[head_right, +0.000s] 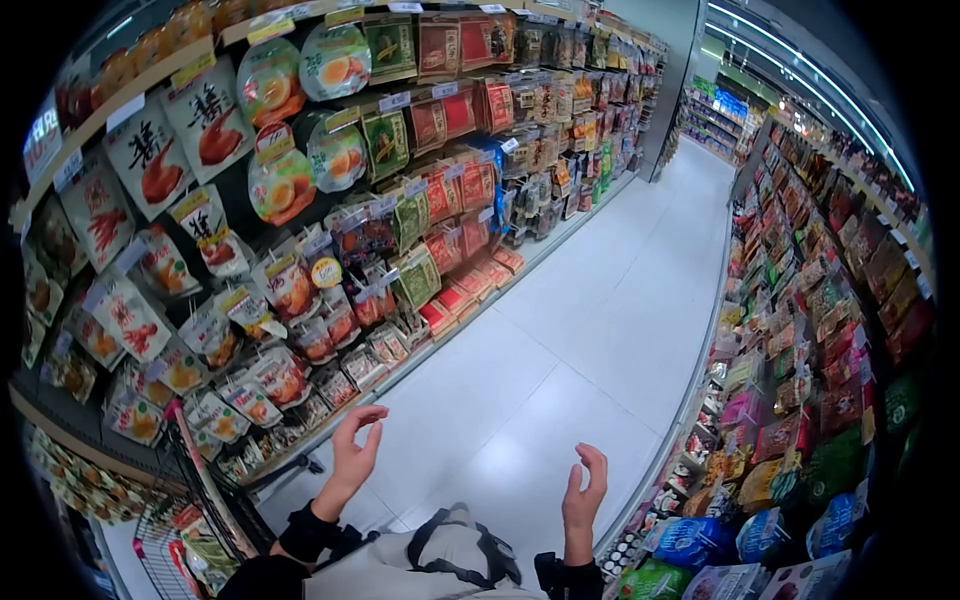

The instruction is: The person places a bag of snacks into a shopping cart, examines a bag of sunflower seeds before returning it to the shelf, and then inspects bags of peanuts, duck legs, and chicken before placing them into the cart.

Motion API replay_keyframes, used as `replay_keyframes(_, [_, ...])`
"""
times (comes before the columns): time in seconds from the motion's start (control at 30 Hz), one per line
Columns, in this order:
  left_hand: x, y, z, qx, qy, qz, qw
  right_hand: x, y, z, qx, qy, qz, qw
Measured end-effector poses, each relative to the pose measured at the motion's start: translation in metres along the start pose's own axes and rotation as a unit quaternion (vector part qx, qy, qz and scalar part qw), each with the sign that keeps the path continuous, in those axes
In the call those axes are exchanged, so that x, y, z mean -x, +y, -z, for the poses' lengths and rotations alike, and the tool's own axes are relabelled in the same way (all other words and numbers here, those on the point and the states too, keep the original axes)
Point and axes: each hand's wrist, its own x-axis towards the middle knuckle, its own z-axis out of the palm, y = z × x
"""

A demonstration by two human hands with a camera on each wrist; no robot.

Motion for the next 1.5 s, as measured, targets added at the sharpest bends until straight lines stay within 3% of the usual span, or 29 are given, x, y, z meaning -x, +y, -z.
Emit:
replay_keyframes(0.2, [-0.069, -0.008, -0.054, 0.075, -0.009, 0.009, 0.997, -0.050, 0.024, -0.003, 0.004, 0.026, -0.019, 0.999])
replay_keyframes(0.47, [-0.130, -0.016, -0.135, 0.073, -0.027, 0.025, 0.997, -0.141, 0.082, -0.018, -0.043, 0.019, -0.041, 0.998])
replay_keyframes(0.63, [-0.176, -0.022, -0.211, 0.039, -0.036, 0.021, 0.998, -0.227, 0.137, -0.003, -0.058, 0.006, -0.030, 0.998])
replay_keyframes(0.9, [-0.255, -0.031, -0.333, 0.039, 0.020, 0.028, 0.999, -0.375, 0.214, 0.043, -0.056, -0.008, 0.001, 0.998])
replay_keyframes(1.23, [-0.310, -0.059, -0.394, 0.050, 0.110, 0.067, 0.990, -0.491, 0.259, 0.008, -0.071, -0.109, 0.028, 0.991])
replay_keyframes(1.5, [-0.377, -0.098, -0.455, 0.033, 0.079, 0.083, 0.993, -0.549, 0.308, -0.014, -0.075, -0.121, -0.011, 0.990])
